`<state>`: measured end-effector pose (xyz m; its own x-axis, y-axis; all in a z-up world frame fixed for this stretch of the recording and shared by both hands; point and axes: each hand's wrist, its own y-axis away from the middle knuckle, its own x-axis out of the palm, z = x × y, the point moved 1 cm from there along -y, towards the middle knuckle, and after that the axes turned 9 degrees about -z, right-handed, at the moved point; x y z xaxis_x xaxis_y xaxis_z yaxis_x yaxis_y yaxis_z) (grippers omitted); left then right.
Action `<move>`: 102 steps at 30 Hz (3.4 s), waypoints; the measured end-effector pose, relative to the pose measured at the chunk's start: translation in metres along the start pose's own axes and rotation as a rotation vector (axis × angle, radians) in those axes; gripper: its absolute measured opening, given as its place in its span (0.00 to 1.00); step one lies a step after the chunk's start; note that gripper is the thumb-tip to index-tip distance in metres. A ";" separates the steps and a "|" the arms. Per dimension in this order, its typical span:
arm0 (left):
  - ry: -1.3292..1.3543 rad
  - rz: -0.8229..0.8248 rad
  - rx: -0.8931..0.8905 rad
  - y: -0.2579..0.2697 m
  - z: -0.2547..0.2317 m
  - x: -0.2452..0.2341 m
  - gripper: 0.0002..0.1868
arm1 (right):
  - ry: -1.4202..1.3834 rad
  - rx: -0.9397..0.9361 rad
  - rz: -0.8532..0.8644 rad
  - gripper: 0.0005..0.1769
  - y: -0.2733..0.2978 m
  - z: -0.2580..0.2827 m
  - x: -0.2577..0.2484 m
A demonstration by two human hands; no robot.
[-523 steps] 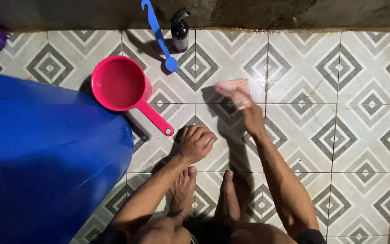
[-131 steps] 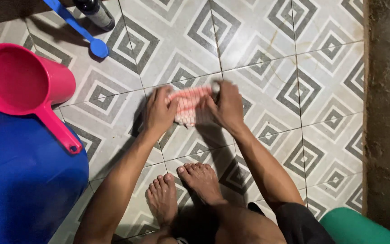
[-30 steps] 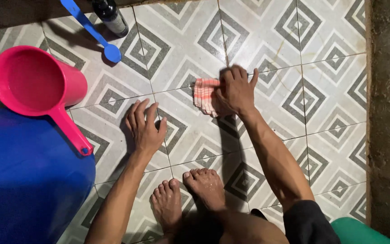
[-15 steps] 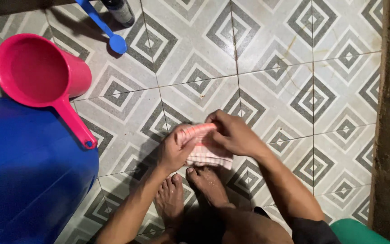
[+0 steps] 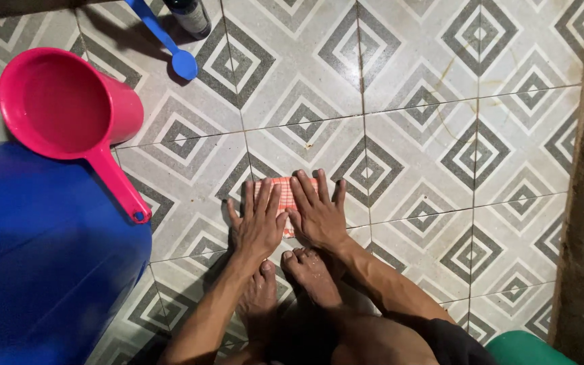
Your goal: The person sits on a tiled floor and wipes the surface with a small pink and white checkered cloth. They repeatedly rub the tiles, fold the cloth, and shift position to clean different areas near a blue barrel and pink bucket.
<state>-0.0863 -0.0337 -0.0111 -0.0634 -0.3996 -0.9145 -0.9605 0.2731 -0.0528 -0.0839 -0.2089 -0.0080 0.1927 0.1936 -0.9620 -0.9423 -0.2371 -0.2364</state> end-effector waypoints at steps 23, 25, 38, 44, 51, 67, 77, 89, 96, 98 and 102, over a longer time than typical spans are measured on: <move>0.593 -0.174 -0.022 -0.078 0.059 -0.051 0.11 | -0.701 0.309 0.503 0.17 -0.114 -0.058 -0.063; 0.526 -0.217 -0.061 -0.112 0.061 -0.080 0.12 | -0.638 0.287 0.412 0.16 -0.145 -0.057 -0.056; -0.114 0.011 0.005 -0.118 0.041 -0.033 0.37 | -0.024 -0.039 0.150 0.37 -0.148 -0.017 0.024; -0.103 -0.031 0.001 -0.132 0.042 -0.039 0.37 | -0.063 0.023 0.381 0.37 -0.174 -0.021 0.002; -0.151 -0.182 -0.056 -0.155 0.062 -0.053 0.32 | -0.031 0.075 0.318 0.14 -0.193 -0.037 -0.006; 0.228 -0.370 0.199 -0.168 0.038 -0.135 0.10 | -0.482 -0.128 0.054 0.17 -0.210 -0.058 -0.102; 0.079 -0.233 0.123 -0.164 0.051 -0.078 0.39 | -0.182 0.013 0.224 0.30 -0.212 -0.034 -0.021; -0.071 0.067 0.091 -0.168 0.077 -0.043 0.48 | -0.021 0.048 0.401 0.38 -0.211 -0.026 0.016; -0.186 -0.478 0.308 -0.136 0.096 -0.020 0.11 | 0.060 -0.194 -0.086 0.34 -0.140 -0.046 0.023; -0.186 -0.466 0.324 -0.129 0.097 -0.020 0.09 | 0.003 -0.136 -0.128 0.22 -0.128 -0.053 0.039; -0.183 -0.627 0.311 -0.154 0.078 -0.057 0.10 | -0.186 -0.013 -0.313 0.11 -0.145 -0.069 0.061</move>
<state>0.0864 0.0147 0.0177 0.5467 -0.4171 -0.7261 -0.6782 0.2880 -0.6761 0.0830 -0.2284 -0.0415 0.4172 0.4287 -0.8013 -0.8416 -0.1505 -0.5187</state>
